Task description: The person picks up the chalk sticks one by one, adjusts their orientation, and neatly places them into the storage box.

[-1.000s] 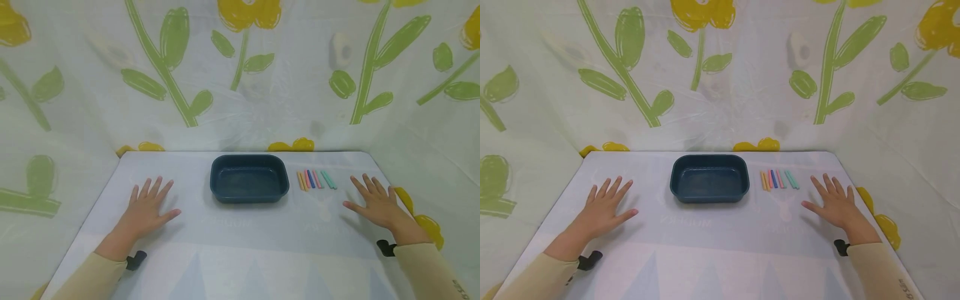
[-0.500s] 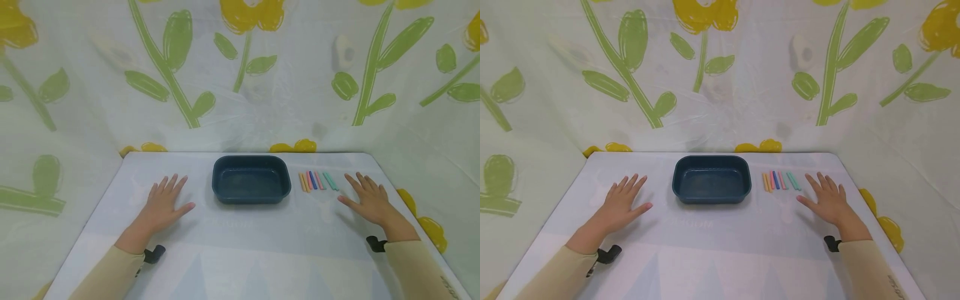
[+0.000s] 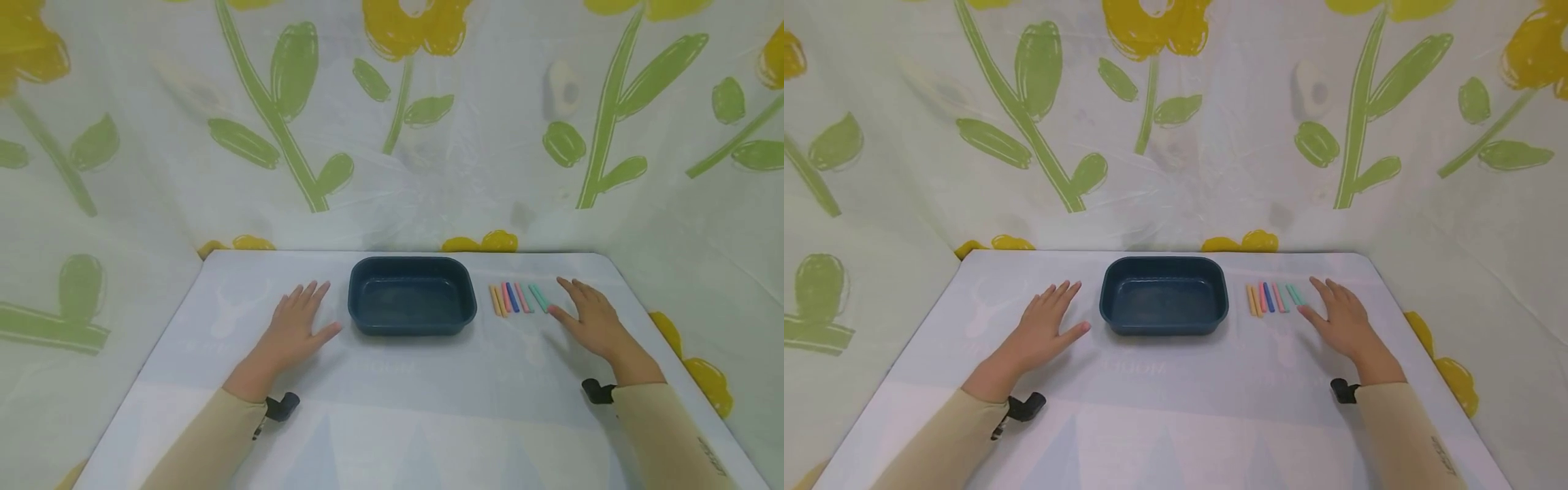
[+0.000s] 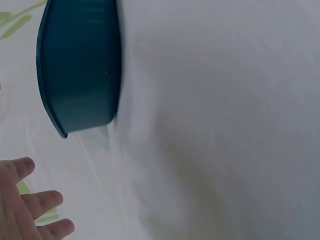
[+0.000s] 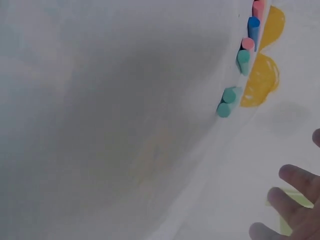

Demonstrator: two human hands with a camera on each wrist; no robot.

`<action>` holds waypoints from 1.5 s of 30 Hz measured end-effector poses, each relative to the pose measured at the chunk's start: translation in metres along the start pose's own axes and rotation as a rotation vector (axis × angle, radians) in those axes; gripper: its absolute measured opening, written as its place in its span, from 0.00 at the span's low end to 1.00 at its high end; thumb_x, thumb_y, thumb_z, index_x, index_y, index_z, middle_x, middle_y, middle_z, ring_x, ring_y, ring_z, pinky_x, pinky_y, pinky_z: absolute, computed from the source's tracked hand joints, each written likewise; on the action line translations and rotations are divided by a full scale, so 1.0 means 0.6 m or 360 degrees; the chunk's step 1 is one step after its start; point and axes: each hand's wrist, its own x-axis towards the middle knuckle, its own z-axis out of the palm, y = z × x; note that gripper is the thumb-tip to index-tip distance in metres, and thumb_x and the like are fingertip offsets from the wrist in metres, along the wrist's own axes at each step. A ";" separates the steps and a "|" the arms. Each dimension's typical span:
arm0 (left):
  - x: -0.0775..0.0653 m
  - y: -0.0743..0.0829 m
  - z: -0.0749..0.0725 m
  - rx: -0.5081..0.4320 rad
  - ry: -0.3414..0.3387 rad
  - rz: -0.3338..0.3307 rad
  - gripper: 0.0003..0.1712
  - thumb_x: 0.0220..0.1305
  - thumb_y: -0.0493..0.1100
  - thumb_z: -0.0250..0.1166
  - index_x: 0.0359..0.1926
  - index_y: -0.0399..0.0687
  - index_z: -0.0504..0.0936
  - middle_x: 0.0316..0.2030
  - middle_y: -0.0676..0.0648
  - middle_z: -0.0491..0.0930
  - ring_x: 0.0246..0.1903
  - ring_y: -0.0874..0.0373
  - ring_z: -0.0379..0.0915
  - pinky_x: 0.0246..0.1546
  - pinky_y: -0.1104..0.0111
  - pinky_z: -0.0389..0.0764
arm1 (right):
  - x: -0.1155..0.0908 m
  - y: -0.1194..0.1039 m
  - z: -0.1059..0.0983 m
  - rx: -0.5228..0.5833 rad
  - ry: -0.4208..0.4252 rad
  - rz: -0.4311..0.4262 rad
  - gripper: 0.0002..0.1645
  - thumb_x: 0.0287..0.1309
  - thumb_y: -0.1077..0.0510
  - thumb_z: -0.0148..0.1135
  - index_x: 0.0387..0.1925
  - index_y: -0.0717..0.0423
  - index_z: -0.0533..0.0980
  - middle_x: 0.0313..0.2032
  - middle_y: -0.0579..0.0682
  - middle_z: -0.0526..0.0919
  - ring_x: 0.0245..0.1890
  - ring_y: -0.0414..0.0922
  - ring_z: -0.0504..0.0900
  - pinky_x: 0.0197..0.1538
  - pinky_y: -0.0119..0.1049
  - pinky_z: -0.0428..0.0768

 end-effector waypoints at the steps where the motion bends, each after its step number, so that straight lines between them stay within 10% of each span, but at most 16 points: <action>1: 0.003 0.005 0.001 -0.0011 0.0006 0.0001 0.51 0.68 0.69 0.55 0.80 0.48 0.49 0.77 0.36 0.49 0.76 0.34 0.39 0.72 0.38 0.41 | 0.003 0.001 0.001 0.0023 0.0030 -0.0010 0.43 0.74 0.41 0.50 0.75 0.64 0.53 0.68 0.80 0.56 0.66 0.80 0.54 0.62 0.77 0.53; 33: 0.060 0.062 0.048 -0.0753 -0.0082 -0.0148 0.58 0.64 0.62 0.67 0.79 0.44 0.43 0.76 0.35 0.53 0.68 0.39 0.63 0.68 0.48 0.65 | 0.076 0.001 0.012 0.0290 -0.0079 0.0343 0.48 0.73 0.31 0.39 0.73 0.67 0.57 0.65 0.74 0.65 0.64 0.70 0.65 0.63 0.68 0.65; 45: 0.056 0.064 0.053 -0.0897 -0.0115 -0.0203 0.62 0.58 0.62 0.72 0.80 0.52 0.43 0.76 0.38 0.52 0.68 0.41 0.65 0.66 0.50 0.69 | 0.095 0.017 0.010 0.0311 -0.0148 0.0345 0.33 0.78 0.47 0.44 0.71 0.66 0.61 0.59 0.73 0.71 0.59 0.68 0.71 0.59 0.66 0.70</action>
